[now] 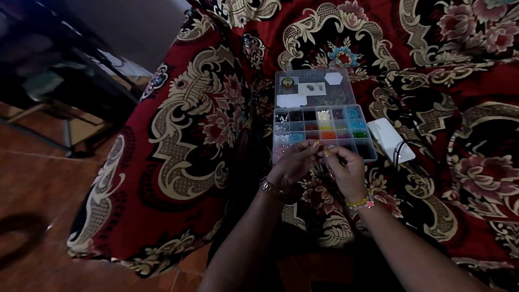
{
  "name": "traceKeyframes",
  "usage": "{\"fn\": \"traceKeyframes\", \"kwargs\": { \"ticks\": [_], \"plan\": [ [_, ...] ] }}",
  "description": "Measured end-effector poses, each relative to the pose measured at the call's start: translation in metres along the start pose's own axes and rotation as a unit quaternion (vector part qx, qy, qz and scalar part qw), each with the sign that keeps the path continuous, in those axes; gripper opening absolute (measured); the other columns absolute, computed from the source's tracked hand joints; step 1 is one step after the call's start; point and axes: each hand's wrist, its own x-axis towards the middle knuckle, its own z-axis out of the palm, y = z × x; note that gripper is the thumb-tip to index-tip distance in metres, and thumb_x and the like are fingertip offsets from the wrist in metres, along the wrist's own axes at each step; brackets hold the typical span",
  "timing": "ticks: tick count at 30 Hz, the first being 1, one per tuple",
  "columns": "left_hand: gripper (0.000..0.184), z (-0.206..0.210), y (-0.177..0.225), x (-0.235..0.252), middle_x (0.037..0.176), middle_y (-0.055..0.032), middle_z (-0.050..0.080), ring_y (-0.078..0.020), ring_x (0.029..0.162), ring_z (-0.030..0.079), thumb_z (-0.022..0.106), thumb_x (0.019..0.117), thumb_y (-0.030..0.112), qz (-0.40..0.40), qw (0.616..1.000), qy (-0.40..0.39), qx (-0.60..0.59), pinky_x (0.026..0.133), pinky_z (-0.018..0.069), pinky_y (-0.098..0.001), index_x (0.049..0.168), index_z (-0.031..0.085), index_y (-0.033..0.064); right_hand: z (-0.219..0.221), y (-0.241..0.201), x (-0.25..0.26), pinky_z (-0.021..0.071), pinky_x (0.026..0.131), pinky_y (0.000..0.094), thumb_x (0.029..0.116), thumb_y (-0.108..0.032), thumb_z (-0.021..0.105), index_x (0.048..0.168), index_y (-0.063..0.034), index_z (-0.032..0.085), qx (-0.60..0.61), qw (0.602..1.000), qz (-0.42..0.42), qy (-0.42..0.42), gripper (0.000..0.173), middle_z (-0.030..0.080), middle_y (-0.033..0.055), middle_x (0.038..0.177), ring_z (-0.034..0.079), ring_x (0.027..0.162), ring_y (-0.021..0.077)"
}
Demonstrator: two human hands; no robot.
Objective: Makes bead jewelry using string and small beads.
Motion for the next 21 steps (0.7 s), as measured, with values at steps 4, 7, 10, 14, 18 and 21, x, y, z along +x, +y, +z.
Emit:
{"fn": "traceKeyframes", "kwargs": {
  "ticks": [4,7,10,14,18,21],
  "plan": [
    [0.020,-0.0004,0.0002,-0.0003,0.094,-0.0018,0.069,-0.0110,0.087,0.068,0.044,0.1069,0.007,0.001,1.000,0.001,0.001,0.087,0.0568,-0.0287,0.099,0.063,0.0067,0.0003,0.0000,-0.0001,0.0436,0.050,0.0121,0.0940,-0.010,0.061,0.086,-0.0034,0.071,0.005,1.000,0.002,0.001,0.014,0.060,-0.0090,0.066,0.051,0.054,-0.0055],
    [0.021,-0.0005,0.0006,-0.0004,0.094,-0.0015,0.069,-0.0106,0.087,0.068,0.044,0.1070,0.007,0.000,1.000,0.001,0.002,0.087,0.0568,-0.0284,0.099,0.063,0.0070,0.0004,-0.0002,0.0001,0.0437,0.050,0.0121,0.0938,-0.010,0.062,0.086,-0.0037,0.071,0.009,1.000,0.004,0.001,0.014,0.060,-0.0093,0.066,0.051,0.054,-0.0058],
    [0.021,-0.0012,0.0008,-0.0001,0.094,-0.0020,0.069,-0.0109,0.087,0.068,0.045,0.1068,0.007,0.000,1.000,-0.001,0.000,0.086,0.0570,-0.0284,0.098,0.064,0.0067,0.0006,-0.0008,0.0001,0.0438,0.050,0.0119,0.0939,-0.010,0.061,0.086,-0.0035,0.072,0.011,1.000,0.004,0.002,0.014,0.060,-0.0090,0.066,0.051,0.054,-0.0058],
    [0.019,-0.0012,0.0008,-0.0001,0.094,-0.0027,0.070,-0.0114,0.087,0.068,0.046,0.1066,0.006,-0.001,1.000,0.003,-0.002,0.087,0.0570,-0.0289,0.100,0.064,0.0062,0.0007,-0.0006,-0.0003,0.0441,0.050,0.0122,0.0941,-0.010,0.061,0.086,-0.0036,0.071,0.010,1.000,0.004,-0.001,0.014,0.059,-0.0092,0.066,0.051,0.054,-0.0055],
    [0.020,-0.0011,0.0006,-0.0001,0.093,-0.0025,0.070,-0.0111,0.087,0.068,0.047,0.1058,0.005,0.010,1.000,-0.002,0.006,0.087,0.0571,-0.0291,0.097,0.064,0.0060,0.0004,-0.0007,-0.0002,0.0436,0.050,0.0122,0.0942,-0.010,0.061,0.086,-0.0040,0.071,0.008,1.000,0.007,-0.004,0.014,0.059,-0.0094,0.065,0.050,0.054,-0.0054],
    [0.020,-0.0010,0.0024,0.0000,0.091,-0.0018,0.069,-0.0103,0.086,0.067,0.047,0.1052,0.004,0.016,1.000,-0.008,0.023,0.086,0.0567,-0.0285,0.095,0.064,0.0065,0.0010,-0.0006,0.0000,0.0431,0.049,0.0123,0.0939,-0.010,0.061,0.084,-0.0046,0.071,0.009,1.000,0.005,-0.001,0.014,0.058,-0.0098,0.064,0.050,0.053,-0.0054]
  ]
}}
